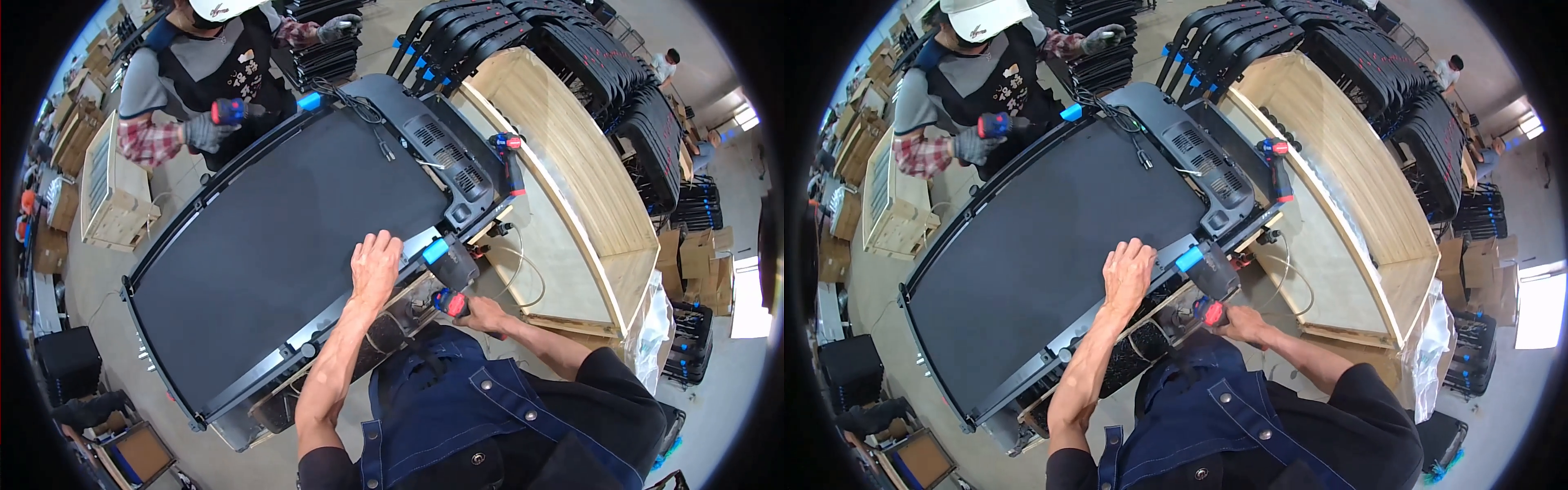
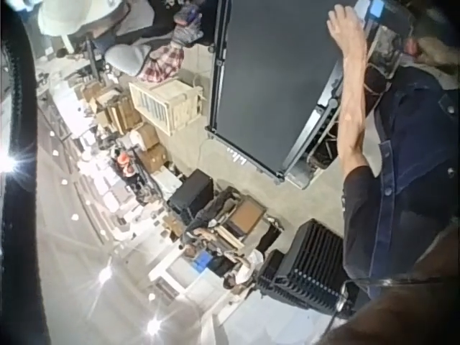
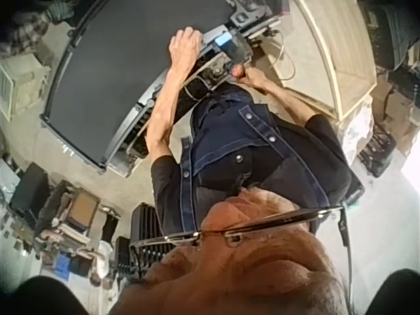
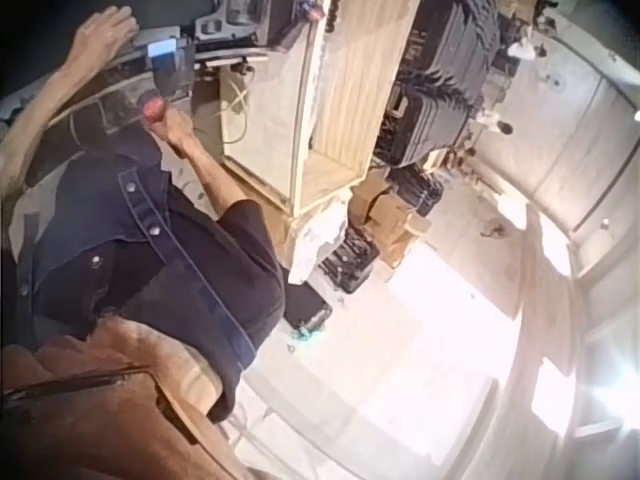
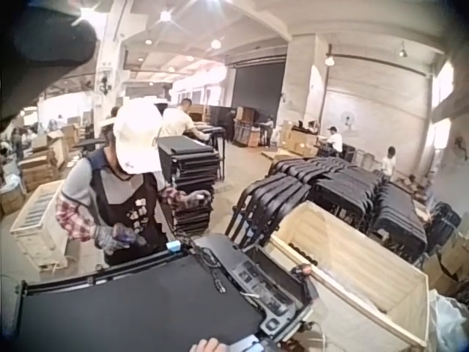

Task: Assembling the base and motor housing of a treadmill using power screwdrivers and drills.

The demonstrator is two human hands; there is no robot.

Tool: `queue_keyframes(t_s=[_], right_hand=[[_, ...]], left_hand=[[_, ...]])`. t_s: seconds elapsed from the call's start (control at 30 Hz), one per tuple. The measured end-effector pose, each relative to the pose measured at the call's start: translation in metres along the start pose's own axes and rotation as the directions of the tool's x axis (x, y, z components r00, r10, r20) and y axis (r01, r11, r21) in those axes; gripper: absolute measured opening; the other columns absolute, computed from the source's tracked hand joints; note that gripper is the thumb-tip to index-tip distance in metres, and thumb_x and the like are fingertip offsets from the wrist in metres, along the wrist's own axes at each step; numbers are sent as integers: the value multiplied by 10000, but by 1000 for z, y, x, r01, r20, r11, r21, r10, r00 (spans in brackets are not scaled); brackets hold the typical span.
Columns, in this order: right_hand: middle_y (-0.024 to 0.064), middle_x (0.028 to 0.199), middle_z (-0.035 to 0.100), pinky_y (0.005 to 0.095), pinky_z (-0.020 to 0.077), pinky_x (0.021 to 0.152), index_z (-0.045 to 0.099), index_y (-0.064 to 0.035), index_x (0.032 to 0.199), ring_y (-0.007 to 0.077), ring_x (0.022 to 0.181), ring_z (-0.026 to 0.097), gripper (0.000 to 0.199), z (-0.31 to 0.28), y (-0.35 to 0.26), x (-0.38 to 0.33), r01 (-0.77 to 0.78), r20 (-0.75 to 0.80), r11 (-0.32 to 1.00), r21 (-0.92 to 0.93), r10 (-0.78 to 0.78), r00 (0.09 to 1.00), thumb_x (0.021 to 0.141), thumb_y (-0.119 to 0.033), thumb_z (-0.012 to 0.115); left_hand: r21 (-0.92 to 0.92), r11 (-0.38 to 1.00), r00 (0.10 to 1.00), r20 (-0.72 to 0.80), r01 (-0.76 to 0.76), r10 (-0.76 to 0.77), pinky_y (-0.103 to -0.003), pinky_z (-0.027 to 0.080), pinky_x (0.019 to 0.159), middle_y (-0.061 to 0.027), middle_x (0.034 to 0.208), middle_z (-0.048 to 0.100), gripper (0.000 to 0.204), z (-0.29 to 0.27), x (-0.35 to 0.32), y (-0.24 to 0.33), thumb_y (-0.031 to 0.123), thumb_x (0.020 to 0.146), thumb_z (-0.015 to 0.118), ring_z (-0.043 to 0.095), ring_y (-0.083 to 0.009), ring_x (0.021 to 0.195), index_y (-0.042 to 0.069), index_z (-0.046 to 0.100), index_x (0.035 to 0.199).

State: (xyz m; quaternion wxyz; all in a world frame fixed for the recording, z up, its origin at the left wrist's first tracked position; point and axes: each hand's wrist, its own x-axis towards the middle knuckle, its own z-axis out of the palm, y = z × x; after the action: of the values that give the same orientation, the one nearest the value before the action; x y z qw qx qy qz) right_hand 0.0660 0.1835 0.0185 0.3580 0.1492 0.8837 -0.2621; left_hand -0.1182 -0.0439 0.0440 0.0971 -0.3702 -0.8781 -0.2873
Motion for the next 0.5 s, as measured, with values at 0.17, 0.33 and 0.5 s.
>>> queue_keyframes(t_s=[0.17, 0.33, 0.5], right_hand=[[289, 1170, 664, 555, 542, 905, 361, -87, 1451, 470, 1069, 667, 797, 101, 60, 94, -71, -103, 989, -127, 58, 993, 810, -349, 757], [293, 1347, 559, 518, 497, 1023, 347, -118, 1487, 454, 1264, 546, 851, 166, 39, 144, -390, -220, 921, 1, 381, 898, 775, -235, 798], [259, 1362, 561, 521, 489, 1042, 478, -68, 1406, 446, 1299, 517, 692, 203, 29, 171, -223, -161, 954, -199, 193, 968, 780, -214, 733]], left_hand=[[-99, 968, 958, -153, 230, -243, -422, 477, 837, -84, 1005, 650, 308, -63, -61, 8, 197, 820, 810, 609, -297, 957, 90, 703, 1088], [168, 819, 832, -215, 548, -512, -471, 462, 898, -164, 1102, 621, 473, -125, -203, -18, 243, 787, 846, 578, -359, 1026, 34, 638, 1158], [285, 776, 810, 0, 562, -587, -490, 449, 908, -193, 1082, 589, 518, -132, -232, -37, 215, 772, 849, 553, -395, 1028, -9, 596, 1165]])
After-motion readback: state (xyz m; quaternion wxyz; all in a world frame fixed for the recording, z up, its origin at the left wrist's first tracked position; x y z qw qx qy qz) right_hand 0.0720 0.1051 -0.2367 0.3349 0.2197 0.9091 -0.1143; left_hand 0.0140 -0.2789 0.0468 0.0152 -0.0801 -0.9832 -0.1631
